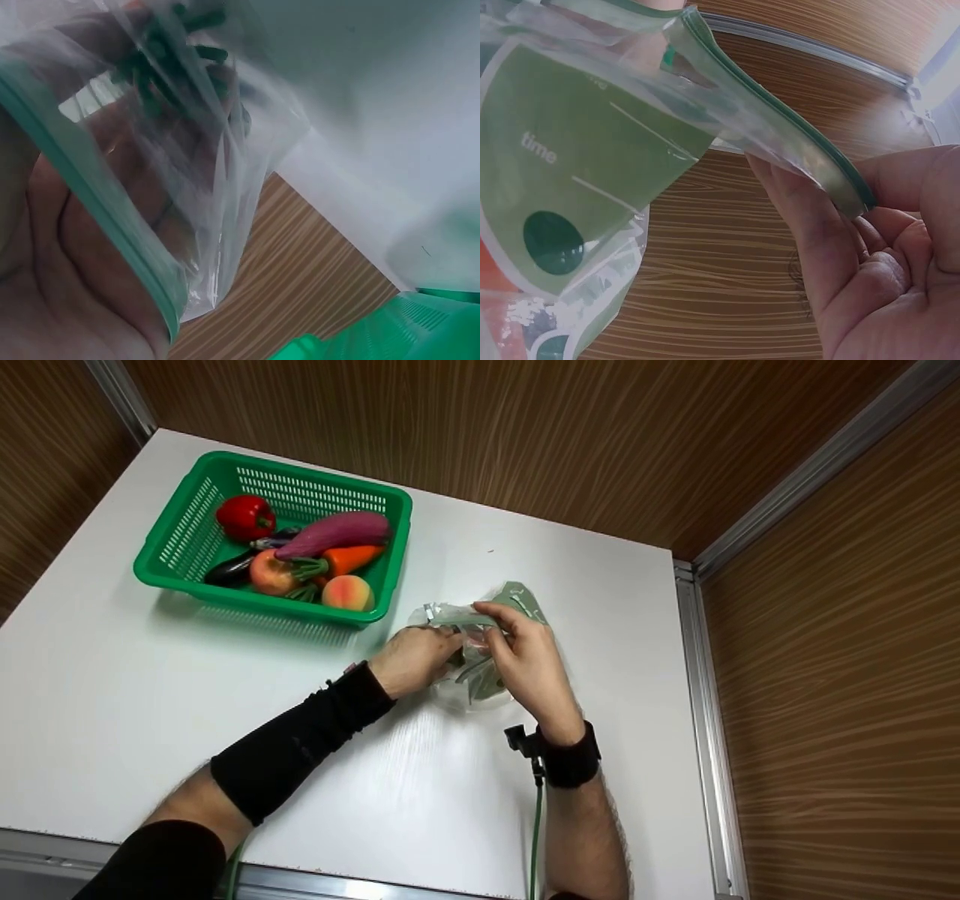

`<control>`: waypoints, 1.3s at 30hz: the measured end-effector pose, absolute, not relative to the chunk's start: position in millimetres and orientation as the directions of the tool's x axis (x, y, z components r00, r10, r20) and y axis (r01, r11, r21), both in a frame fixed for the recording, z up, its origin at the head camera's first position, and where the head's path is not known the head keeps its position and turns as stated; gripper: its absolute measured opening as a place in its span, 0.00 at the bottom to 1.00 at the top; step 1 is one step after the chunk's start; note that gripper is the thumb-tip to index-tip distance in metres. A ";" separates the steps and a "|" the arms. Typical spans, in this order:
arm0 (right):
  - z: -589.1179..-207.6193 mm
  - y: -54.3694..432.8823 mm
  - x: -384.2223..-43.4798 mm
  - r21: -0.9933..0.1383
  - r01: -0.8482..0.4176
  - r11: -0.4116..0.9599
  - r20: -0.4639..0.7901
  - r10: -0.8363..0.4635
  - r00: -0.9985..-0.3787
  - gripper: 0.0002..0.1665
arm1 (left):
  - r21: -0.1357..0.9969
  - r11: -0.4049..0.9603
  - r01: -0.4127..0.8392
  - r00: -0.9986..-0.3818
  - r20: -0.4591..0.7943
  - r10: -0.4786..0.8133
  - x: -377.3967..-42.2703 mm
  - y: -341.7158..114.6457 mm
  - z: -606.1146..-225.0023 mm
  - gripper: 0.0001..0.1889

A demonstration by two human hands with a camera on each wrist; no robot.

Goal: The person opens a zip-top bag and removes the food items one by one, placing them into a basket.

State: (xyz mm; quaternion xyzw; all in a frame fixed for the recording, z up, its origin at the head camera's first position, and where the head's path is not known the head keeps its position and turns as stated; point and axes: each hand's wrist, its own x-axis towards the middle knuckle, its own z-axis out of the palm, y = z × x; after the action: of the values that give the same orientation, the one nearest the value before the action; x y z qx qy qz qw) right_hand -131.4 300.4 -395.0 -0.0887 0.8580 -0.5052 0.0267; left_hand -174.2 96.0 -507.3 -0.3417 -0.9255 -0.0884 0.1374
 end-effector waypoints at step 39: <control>-383.6 315.5 -128.6 -0.903 -0.119 0.413 0.101 -0.066 -0.993 0.22 | 0.497 0.488 0.718 -0.687 0.393 0.611 -163.2 -25.3 -362.5 0.10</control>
State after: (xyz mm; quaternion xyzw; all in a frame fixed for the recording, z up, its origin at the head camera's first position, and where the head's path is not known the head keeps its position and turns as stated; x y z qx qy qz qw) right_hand -128.6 315.5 -383.6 -0.0551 0.8400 -0.5392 -0.0245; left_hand -163.2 -25.3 -362.5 -0.3869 -0.8585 -0.3264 0.0820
